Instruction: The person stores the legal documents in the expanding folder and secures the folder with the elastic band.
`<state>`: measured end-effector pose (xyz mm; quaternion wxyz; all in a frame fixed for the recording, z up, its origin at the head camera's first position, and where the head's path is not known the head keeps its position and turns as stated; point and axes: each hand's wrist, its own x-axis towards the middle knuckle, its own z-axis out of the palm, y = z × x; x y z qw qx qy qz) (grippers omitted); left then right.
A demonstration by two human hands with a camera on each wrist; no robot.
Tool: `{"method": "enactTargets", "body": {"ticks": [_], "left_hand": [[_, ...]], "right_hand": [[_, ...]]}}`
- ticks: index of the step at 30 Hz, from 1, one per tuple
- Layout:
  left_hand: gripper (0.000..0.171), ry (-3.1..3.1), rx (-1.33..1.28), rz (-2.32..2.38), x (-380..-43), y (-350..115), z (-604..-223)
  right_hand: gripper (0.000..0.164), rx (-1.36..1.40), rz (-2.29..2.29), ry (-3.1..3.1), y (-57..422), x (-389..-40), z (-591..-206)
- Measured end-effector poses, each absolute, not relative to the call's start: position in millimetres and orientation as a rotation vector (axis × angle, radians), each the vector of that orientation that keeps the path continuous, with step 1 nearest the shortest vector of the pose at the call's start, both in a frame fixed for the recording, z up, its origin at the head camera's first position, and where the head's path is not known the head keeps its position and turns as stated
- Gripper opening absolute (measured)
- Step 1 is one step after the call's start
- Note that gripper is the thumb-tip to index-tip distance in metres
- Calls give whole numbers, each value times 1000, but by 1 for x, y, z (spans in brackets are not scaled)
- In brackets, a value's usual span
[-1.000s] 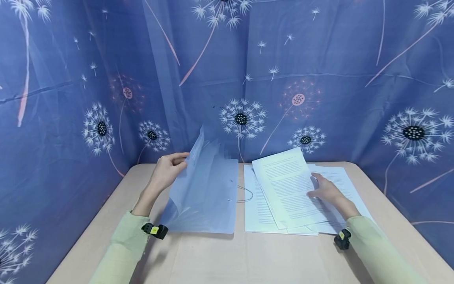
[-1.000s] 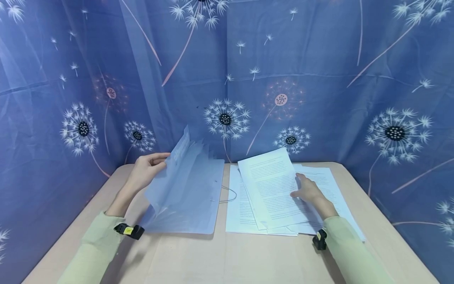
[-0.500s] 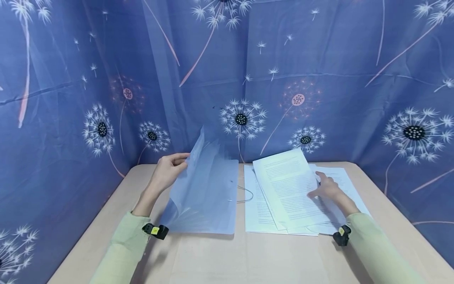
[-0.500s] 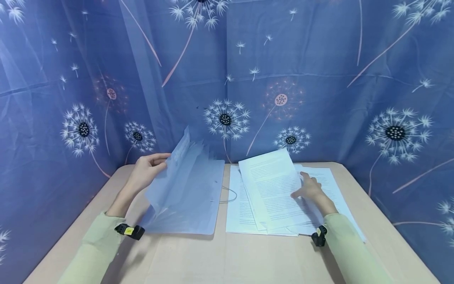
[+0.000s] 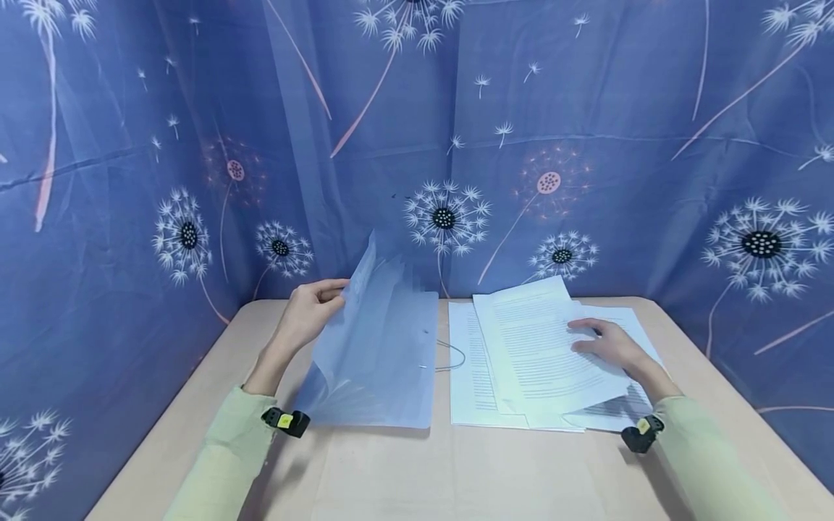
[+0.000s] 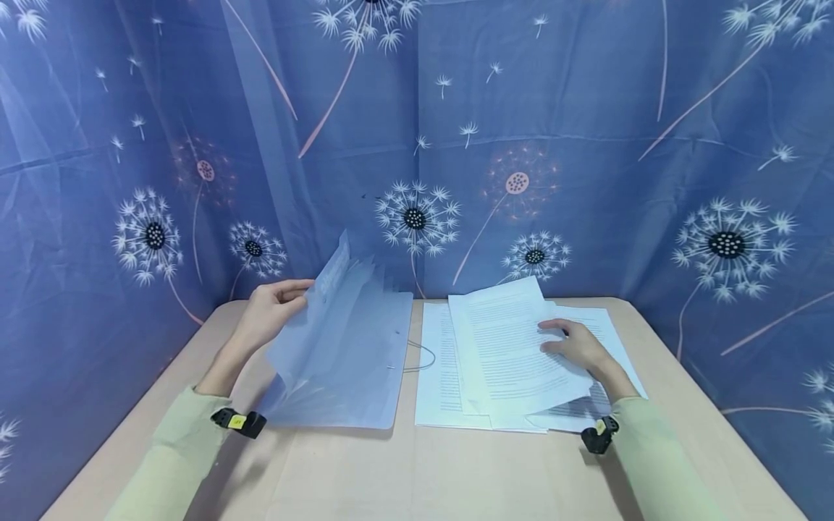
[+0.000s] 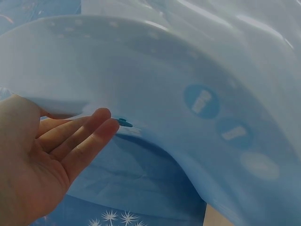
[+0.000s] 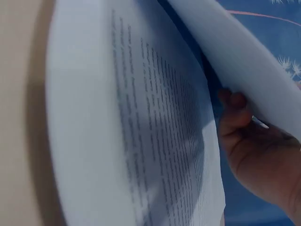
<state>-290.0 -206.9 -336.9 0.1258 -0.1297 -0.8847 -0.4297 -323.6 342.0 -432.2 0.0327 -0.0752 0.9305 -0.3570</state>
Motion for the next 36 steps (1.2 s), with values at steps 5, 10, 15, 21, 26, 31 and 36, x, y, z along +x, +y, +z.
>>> {"method": "enactTargets", "body": {"ticks": [5,10,15,21,26,31,36], "left_hand": [[41,-2587,-362,-1271,-289,-204,-337],[41,-2577,-366,-1269,-289,-204,-336],[41,-2576,-363,-1246,-289,-203,-334],[41,-2585,-355,-1261,-287,-201,-333],[41,-2584,-358,-1260,-288,-200,-333],[41,-2592,-355,-1265,-287,-200,-334],[41,-2596,-354,-1267,-287,-197,-336]], "right_hand": [[51,-303,-1186,2871,348,-317,-427],[48,-358,-1200,2946,352,-309,-418],[48,-385,-1246,2999,350,-303,-401],[49,-368,-1247,3074,339,-294,-378],[51,-328,-1228,3105,327,-290,-358],[54,-344,-1340,3016,314,-289,-343],[54,-356,-1439,2956,297,-291,-330]]}}
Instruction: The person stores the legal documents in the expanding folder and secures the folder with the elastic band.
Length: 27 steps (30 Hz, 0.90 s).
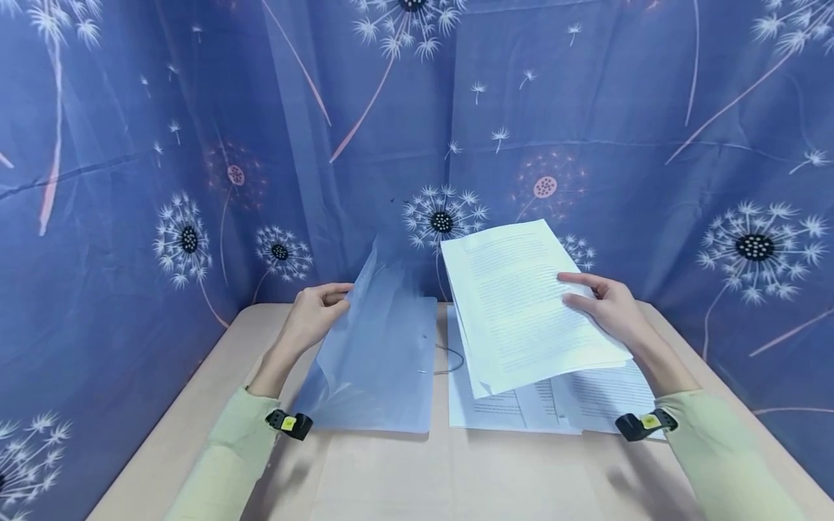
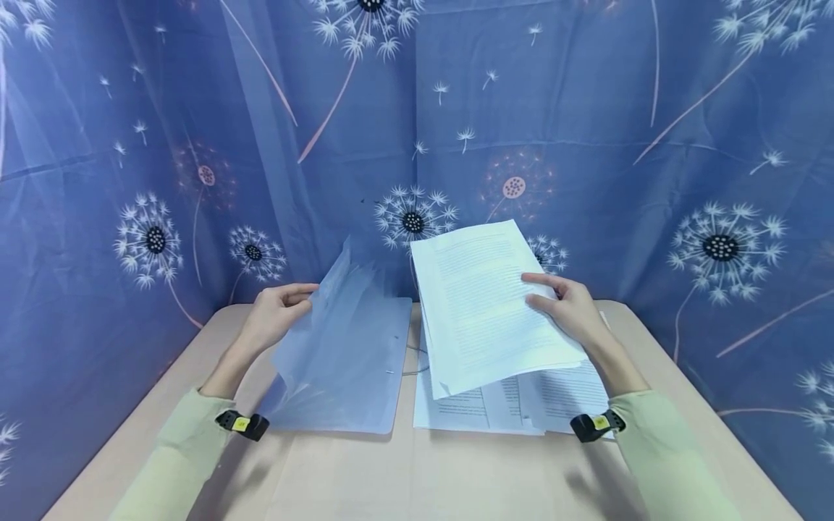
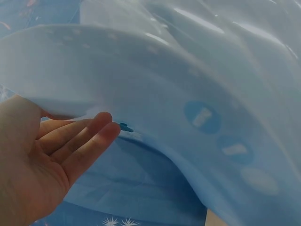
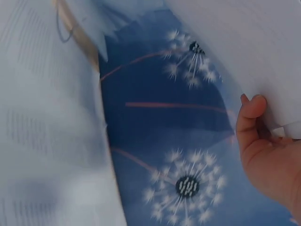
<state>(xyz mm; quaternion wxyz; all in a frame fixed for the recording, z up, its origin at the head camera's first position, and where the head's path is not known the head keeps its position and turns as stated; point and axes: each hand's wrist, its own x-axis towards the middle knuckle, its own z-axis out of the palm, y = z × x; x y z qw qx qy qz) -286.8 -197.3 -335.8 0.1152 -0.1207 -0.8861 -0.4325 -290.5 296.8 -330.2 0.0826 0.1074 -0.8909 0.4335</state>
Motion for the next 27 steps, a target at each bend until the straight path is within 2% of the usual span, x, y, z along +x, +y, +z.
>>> {"method": "enactTargets", "body": {"ticks": [16,27], "left_hand": [[41,-2601,-337,-1281,-287,-194,-336],[41,-2576,-352,-1249,-289,-192,-339]], "right_hand": [[52,336,1440,-2526,233,-292,-291],[47,327,1669,-2342,178,-299,-290]]}}
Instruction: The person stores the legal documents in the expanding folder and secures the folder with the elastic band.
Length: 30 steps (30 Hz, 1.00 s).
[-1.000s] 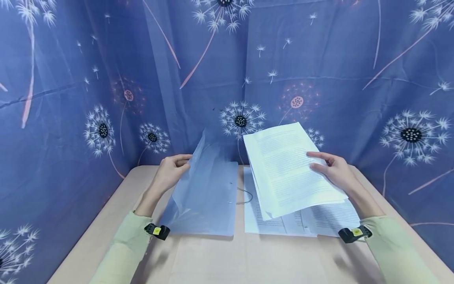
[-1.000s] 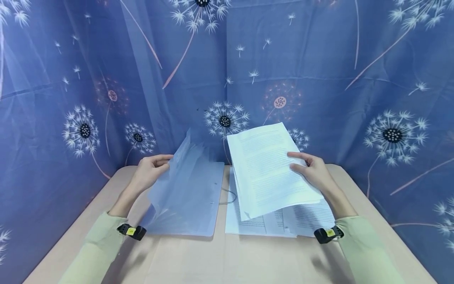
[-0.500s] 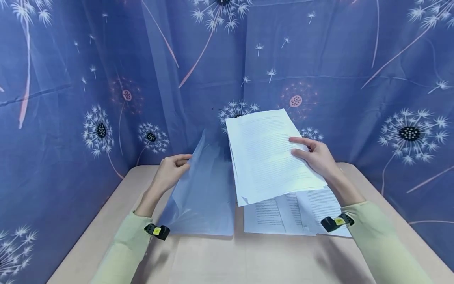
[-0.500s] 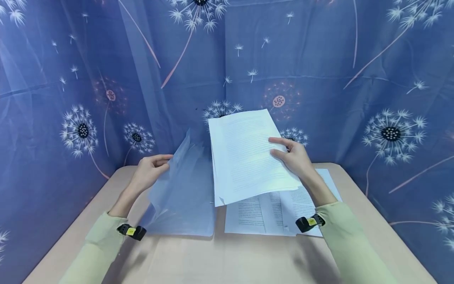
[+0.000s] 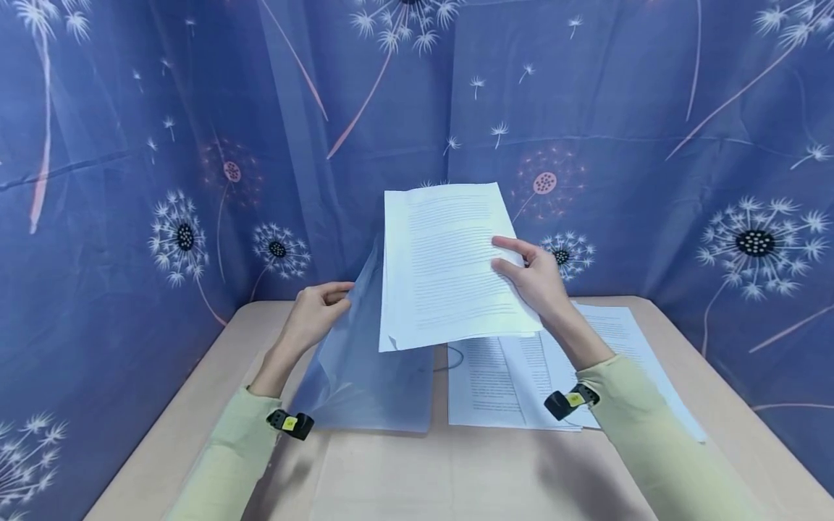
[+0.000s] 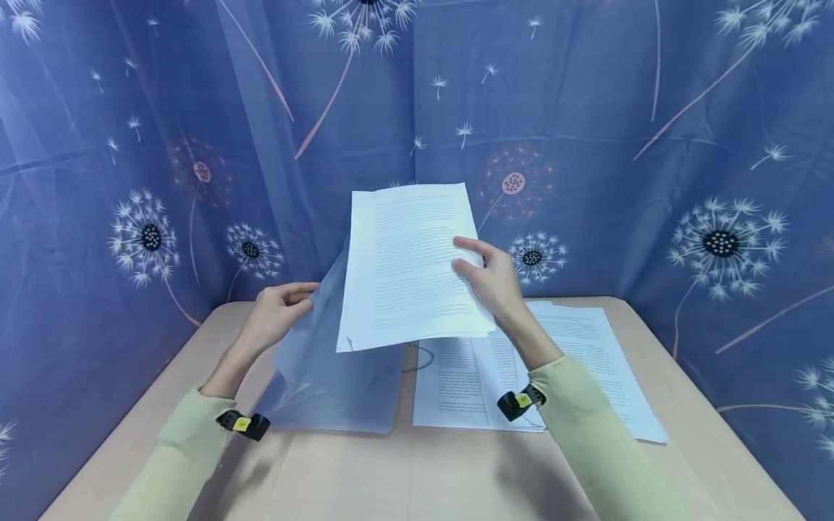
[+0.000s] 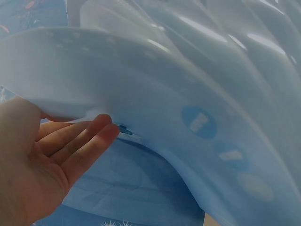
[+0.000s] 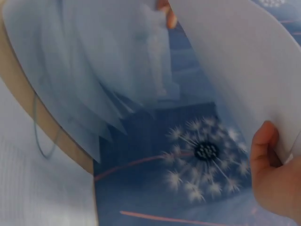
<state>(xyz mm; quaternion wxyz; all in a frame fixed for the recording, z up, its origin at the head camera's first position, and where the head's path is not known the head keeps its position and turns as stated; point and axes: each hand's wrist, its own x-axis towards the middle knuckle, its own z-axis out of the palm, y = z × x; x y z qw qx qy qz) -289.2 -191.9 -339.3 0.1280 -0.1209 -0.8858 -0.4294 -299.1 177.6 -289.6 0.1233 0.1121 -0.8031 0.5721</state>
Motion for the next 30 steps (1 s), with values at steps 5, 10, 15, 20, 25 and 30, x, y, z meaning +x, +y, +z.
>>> {"method": "enactTargets", "body": {"ticks": [5,10,15,20,25,30], "left_hand": [[41,-2552,-372,-1253,-289,-192,-339],[42,-2552,-360,-1247,-288,-191,-338],[41,-2558,-340,-1218,-287,-190,-335],[40,-2575,-321,-1164,-287,-187,-334],[39,-2576,-336,-1138,-289,-183,-335],[39,-2566,-356,-1141,-291,-182,-336]], "right_hand": [[46,297,1713,-2276,156,-300,-301],[46,265,1619,-2316,143,-297,-311],[47,286,1524,-2405,132,-292,-320],[48,372,1469,-2473,117,-288,-326],[49,416,1435,-2524,102,-289,-326],[49,458,1483,-2562,90,-292,-324]]}}
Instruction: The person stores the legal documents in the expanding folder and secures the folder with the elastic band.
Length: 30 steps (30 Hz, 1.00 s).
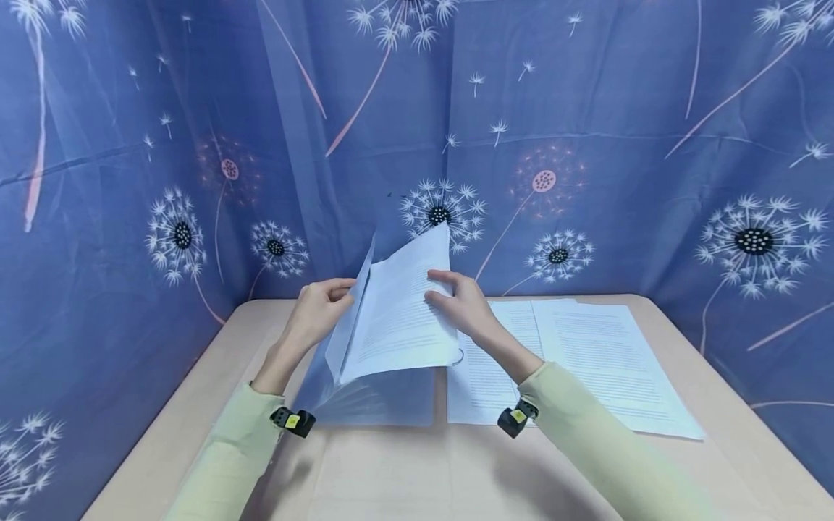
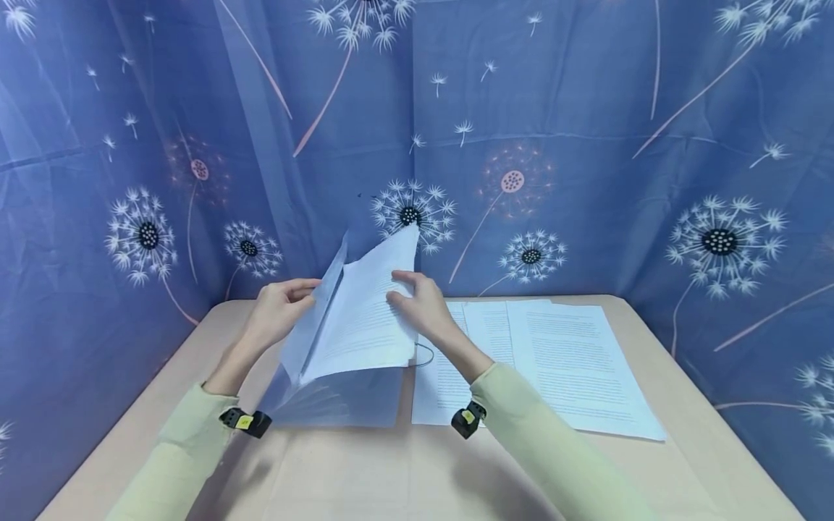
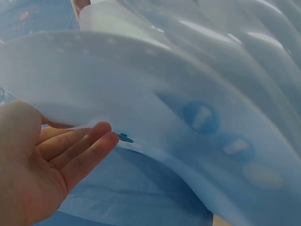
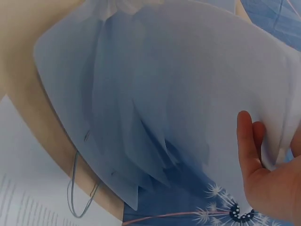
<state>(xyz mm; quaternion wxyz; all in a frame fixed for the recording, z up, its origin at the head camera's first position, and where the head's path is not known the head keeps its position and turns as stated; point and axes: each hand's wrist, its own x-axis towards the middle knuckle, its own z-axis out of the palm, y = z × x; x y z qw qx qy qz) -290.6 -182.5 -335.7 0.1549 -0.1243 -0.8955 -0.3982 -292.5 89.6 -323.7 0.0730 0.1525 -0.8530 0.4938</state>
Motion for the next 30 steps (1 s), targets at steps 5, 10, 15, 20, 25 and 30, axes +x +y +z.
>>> {"method": "enactTargets", "body": {"ticks": [5,10,15,20,25,30], "left_hand": [[40,-2564,-355,-1140,-291,-183,-335],[40,-2570,-354,-1150,-290,-183,-334],[40,-2567,-359,-1152,-291,-184,-335],[39,-2567,-365,-1146,-290,-184,-336],[38,-2563,-368,-1151,-290,-183,-336],[38,-2562,-379,-1155,-290,-181,-334]], "right_hand": [[49,491,1565,-2600,80,-292,-322],[48,515,1584,-2619,73,-294,-320],[47,531,1592,-2638,68,-299,-317],[46,557,1630,-2675,64,-307,-321],[47,594,1656,-2681,59,-312,-329],[48,602,1657,-2687,51,-318,-336]]}}
